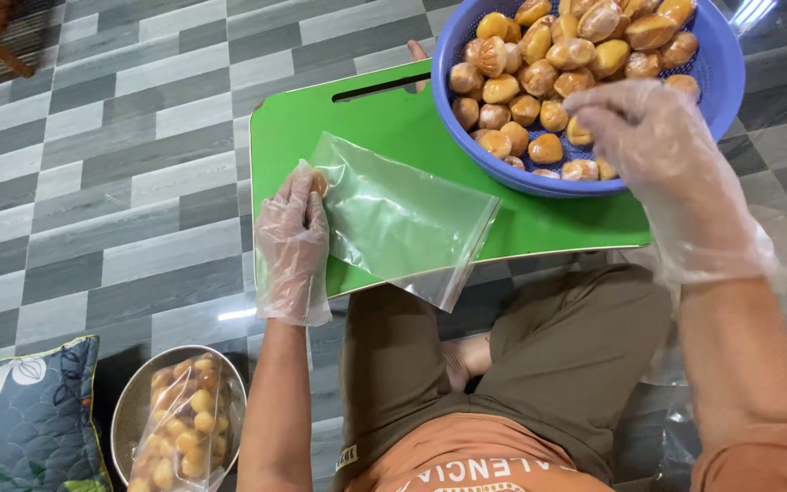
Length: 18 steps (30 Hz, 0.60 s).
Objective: Packing small round food items from a bowl into a plastic bag while sitting on the floor
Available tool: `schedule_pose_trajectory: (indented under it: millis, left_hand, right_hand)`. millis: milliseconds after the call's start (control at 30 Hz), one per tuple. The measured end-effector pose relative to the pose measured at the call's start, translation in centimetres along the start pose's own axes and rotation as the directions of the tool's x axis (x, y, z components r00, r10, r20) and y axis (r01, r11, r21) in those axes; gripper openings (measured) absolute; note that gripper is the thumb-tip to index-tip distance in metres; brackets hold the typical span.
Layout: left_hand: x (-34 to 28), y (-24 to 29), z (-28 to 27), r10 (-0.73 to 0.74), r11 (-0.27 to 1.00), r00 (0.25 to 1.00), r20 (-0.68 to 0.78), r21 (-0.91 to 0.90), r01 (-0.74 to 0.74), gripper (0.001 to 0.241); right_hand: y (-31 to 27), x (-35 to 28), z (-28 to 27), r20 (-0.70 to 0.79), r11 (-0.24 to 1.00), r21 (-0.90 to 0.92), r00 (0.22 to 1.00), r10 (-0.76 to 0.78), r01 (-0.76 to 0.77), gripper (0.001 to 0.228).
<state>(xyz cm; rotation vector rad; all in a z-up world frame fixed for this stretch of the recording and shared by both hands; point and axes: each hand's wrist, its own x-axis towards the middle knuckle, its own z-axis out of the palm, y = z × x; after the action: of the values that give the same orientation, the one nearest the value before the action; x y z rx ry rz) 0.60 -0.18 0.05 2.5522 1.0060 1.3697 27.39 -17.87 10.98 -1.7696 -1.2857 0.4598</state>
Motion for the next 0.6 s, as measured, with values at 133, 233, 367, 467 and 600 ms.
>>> schedule_pose_trajectory:
  millis: [133,233,367,467,600]
  left_hand:
    - [-0.2,-0.6,0.4,-0.023,1.000,1.000,-0.009,0.008,0.023,0.026]
    - [-1.4,-2.9,2.3,-0.044,0.996,0.999,-0.013,0.075,0.045,0.026]
    - [-1.6,-3.4,2.6,-0.084,0.990,0.996,0.000,0.111,0.084,0.025]
    - [-1.4,-2.8,1.9,-0.106,0.991,0.994,0.039,0.082,0.102,0.026]
    - [-1.6,-3.7,2.7,-0.081,0.988,0.996,-0.033,0.127,0.084,0.026]
  right_hand:
    - [0.8,2.4,0.8,-0.065,0.975,-0.143,0.985,0.161,-0.169,0.021]
    - [3.3,4.2,2.4,0.010,0.906,-0.306,0.950,0.311,-0.293,0.024]
    - [1.1,5.0,4.1,0.213,0.876,-0.464,0.943,0.256,-0.132,0.037]
    - [5.5,6.9,4.7,0.371,0.908,-0.407,0.926,0.067,0.097,0.044]
    - [4.5,7.1,4.9,0.314,0.905,-0.425,0.940,0.132,0.015,0.042]
